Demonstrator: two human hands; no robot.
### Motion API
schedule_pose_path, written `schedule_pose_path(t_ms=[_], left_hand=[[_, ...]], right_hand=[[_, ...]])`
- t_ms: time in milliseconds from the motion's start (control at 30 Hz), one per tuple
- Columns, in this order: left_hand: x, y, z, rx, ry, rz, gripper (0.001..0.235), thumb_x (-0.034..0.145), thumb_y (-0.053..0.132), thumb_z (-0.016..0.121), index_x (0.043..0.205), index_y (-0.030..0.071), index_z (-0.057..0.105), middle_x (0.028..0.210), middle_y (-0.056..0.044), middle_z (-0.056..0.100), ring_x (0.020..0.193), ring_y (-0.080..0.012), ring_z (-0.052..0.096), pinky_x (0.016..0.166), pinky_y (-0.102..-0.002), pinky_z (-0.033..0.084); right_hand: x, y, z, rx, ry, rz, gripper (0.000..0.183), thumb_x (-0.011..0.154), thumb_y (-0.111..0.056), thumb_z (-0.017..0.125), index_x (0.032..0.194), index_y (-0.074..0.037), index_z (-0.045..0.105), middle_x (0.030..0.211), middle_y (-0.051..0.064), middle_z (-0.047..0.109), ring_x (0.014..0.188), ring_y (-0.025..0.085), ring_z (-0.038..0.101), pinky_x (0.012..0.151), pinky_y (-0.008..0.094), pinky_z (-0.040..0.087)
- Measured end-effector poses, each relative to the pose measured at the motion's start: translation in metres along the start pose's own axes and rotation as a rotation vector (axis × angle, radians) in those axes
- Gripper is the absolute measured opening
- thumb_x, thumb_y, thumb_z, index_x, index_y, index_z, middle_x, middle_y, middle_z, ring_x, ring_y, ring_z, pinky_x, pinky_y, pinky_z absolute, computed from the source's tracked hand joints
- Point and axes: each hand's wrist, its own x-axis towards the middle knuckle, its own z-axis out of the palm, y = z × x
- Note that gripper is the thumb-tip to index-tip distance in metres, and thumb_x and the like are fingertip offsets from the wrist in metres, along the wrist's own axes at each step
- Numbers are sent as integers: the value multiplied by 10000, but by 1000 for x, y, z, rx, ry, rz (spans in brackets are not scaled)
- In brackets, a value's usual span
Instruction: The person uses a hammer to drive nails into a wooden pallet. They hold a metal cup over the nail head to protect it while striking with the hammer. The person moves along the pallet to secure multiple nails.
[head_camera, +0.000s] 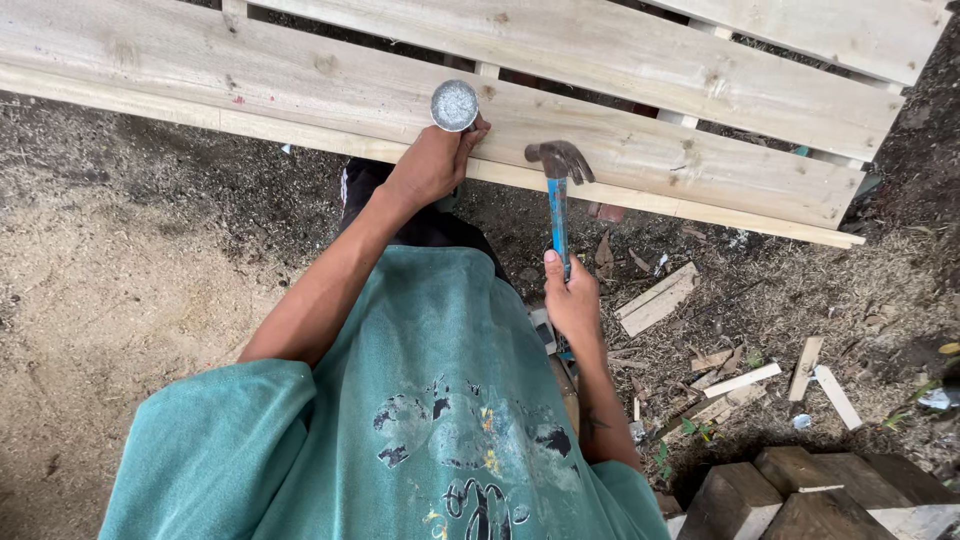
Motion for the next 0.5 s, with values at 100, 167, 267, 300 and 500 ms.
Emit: schedule_pose_path(t_ms=[100,167,267,300,500], left_hand=[[-6,-12,7,132,-99,-69,179,1014,86,544,1101,-20,660,923,-277,695,852,-485,659,751,-544,527],[-10,-19,12,229,-165,-113,149,982,91,571,1035,-9,667,876,-282,685,813,-493,653,737,-565,518],[-6,-29,19,309,-185,-86,136,966,96,593,929,-22,647,868,-282,683,810,-490,655,755,-575,518],[-6,-31,20,319,-198,-72,139,967,92,589,923,-29,643,868,-286,681,805,-491,655,757,-574,521],[-5,-29,25,255,-155,17,171,869,40,574,997,-65,620,947,-308,686,854,-486,662,775,-554,532]], right_hand=[[-26,-52,-37,76,-22,-201,401,1057,-422,527,861,-75,572,610,10,538,482,98,519,425,282,392],[-52,-91,-66,126,2,-442,374,1084,-376,534,915,-43,551,617,12,520,495,90,519,421,278,397],[-80,-140,-91,65,96,-787,358,1142,-362,511,938,-72,564,667,13,572,581,102,577,519,305,452],[-74,-151,-88,-30,34,-664,334,1102,-351,522,972,-48,573,627,18,584,542,100,591,473,305,455],[-53,-132,-73,-285,-1,-217,310,1049,-329,569,987,-29,615,533,91,562,446,183,566,442,377,407]])
